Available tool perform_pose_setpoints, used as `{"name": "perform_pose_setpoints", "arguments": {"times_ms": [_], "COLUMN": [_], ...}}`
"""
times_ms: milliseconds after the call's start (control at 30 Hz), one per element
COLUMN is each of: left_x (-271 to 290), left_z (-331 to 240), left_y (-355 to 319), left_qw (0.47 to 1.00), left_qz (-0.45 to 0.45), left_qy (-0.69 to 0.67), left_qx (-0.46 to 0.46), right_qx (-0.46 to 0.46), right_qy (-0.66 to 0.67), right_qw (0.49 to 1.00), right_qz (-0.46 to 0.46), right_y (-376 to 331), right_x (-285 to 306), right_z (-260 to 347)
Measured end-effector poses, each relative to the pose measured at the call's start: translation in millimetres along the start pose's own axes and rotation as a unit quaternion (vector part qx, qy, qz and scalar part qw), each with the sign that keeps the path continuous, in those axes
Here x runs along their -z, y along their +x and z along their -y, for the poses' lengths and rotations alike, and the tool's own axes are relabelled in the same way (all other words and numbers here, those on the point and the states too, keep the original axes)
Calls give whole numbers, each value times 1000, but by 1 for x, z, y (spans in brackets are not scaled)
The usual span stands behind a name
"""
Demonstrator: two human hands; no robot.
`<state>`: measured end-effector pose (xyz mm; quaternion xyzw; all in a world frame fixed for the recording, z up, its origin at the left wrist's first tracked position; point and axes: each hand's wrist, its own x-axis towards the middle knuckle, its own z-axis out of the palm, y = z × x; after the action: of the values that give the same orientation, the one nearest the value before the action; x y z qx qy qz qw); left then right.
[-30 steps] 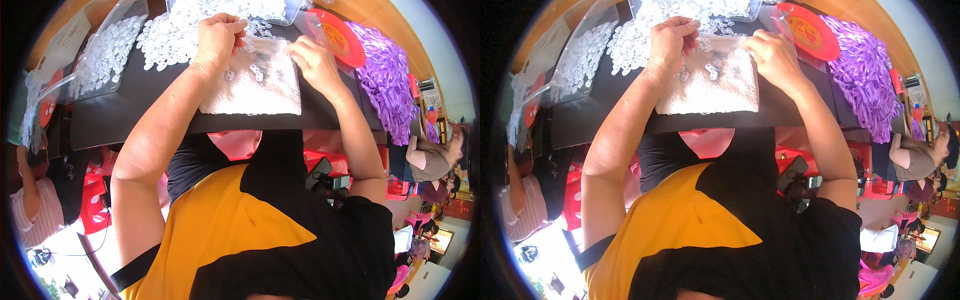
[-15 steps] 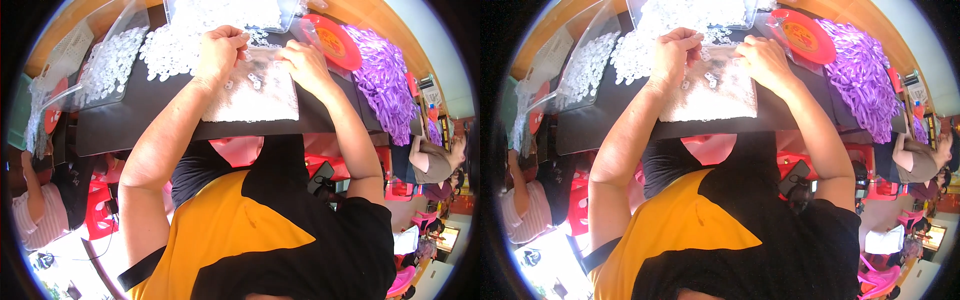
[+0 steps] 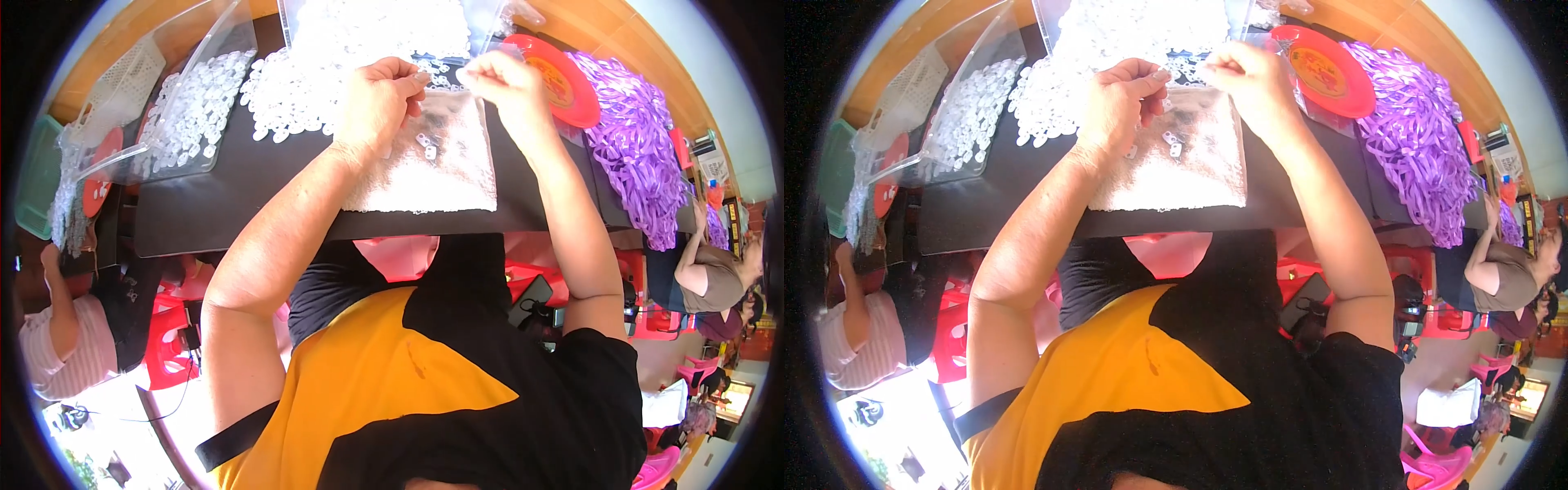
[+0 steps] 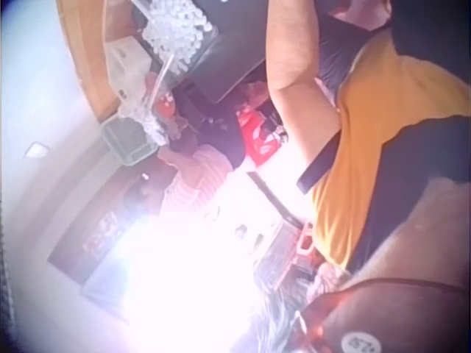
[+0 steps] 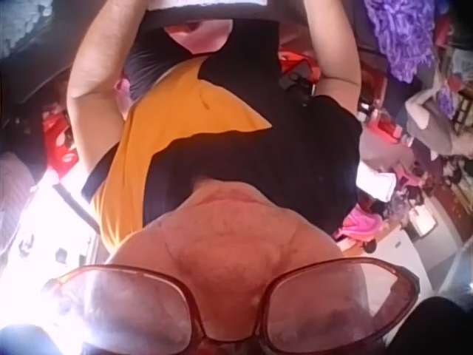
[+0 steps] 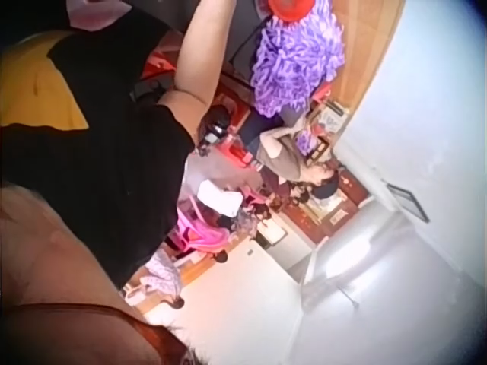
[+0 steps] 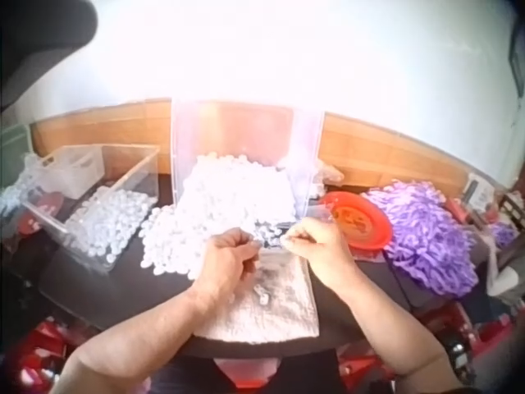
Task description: Sorting and inspecting small white plastic components on a table into containers.
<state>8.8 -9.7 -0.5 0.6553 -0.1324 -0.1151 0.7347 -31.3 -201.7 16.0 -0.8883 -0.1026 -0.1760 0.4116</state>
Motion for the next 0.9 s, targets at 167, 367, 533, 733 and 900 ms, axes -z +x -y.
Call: {"name": "perform_pose_setpoints", "arguments": {"times_ms": [167,367,533,733,900], "left_x": [-1,0,-1,-2,-3], "left_z": [0,0,4,7,7], "left_y": [1,3,4,3,2], "left_qw": [998,998,998,997,998], "left_qz": [-14,-13,-10,-15,-21], "left_qy": [-54,-59,-54,-65,-52], "left_qx": [26,27,27,24,19], "right_qx": [-72,-104,-111,-116,-117], "right_qy": [210,254,258,266,298], "right_qw": [974,959,958,955,947], "right_qz": [-44,-69,-63,-56,-41], "right_y": [15,15,13,11,9], "right_x": [-14,-26,-30,-36,-39], "right_z": [19,18,15,17,19]}}
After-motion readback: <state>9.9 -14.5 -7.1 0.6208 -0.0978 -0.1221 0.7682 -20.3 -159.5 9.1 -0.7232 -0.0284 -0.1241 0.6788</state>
